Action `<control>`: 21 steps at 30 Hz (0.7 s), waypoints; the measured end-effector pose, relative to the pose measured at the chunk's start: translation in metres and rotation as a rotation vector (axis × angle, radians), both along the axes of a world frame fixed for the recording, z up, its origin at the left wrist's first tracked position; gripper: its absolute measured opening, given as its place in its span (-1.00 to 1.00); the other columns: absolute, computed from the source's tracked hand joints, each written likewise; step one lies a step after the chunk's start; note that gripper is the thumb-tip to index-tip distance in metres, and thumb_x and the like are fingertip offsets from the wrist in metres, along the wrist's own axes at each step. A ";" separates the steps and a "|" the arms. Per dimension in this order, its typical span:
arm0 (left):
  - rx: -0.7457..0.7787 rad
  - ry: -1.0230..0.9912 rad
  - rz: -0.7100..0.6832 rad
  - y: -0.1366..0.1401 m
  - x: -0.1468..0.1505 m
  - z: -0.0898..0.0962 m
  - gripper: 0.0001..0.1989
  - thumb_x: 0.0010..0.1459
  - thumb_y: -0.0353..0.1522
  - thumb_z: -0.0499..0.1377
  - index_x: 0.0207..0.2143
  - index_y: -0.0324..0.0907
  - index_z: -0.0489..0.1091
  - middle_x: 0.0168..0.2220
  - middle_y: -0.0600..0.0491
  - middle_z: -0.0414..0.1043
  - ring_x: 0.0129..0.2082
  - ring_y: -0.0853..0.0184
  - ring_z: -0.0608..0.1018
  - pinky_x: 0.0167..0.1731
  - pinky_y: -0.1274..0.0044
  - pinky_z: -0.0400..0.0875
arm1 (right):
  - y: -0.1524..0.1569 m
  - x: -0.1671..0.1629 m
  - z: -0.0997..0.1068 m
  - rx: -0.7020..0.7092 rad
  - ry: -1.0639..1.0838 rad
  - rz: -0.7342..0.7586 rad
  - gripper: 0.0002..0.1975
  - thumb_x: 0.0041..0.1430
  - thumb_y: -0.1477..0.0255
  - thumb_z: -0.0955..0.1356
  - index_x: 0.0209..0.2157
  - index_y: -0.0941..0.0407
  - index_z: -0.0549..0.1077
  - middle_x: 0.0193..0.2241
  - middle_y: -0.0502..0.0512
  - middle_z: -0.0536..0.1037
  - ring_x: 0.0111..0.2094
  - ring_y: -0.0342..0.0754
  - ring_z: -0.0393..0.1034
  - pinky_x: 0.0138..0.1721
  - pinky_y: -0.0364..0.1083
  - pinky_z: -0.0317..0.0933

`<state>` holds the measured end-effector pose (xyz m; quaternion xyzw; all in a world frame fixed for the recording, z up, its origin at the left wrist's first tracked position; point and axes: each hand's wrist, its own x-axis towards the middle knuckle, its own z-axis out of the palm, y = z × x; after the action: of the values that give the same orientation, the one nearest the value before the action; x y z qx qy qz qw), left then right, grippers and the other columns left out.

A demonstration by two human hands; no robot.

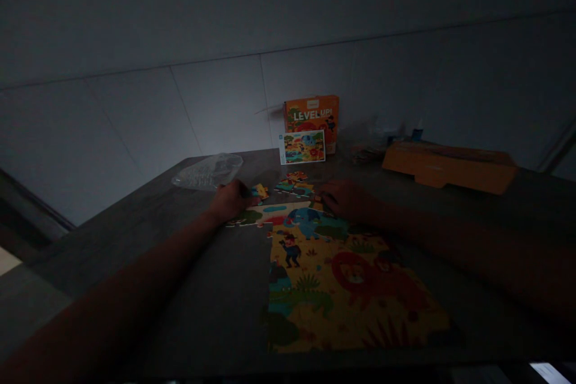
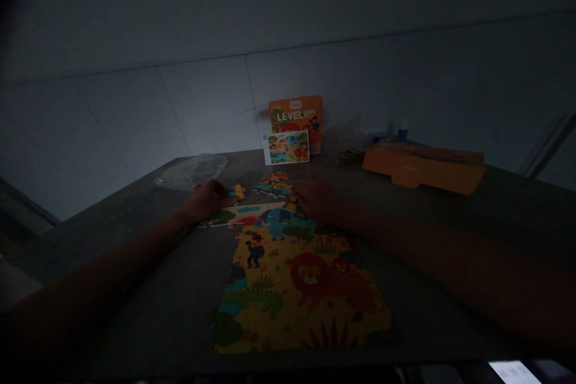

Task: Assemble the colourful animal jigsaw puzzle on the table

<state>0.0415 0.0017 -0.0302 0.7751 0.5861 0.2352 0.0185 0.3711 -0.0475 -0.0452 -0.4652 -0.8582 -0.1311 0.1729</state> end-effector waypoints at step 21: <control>-0.439 -0.571 -0.681 -0.071 0.055 0.006 -0.48 0.22 -0.22 0.23 0.21 -0.15 0.37 -0.16 -0.02 0.65 -0.16 0.14 0.66 -0.25 0.43 0.58 | -0.030 -0.012 0.014 0.355 0.000 0.371 -0.67 0.42 0.28 0.27 -0.04 0.22 0.52 -0.24 0.24 0.57 -0.18 0.11 0.42 -0.05 0.08 0.22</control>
<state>0.0961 -0.0698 -0.0239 0.8051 0.3066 0.2900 0.4169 0.3592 -0.0770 -0.0311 -0.2619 -0.8925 -0.2457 0.2729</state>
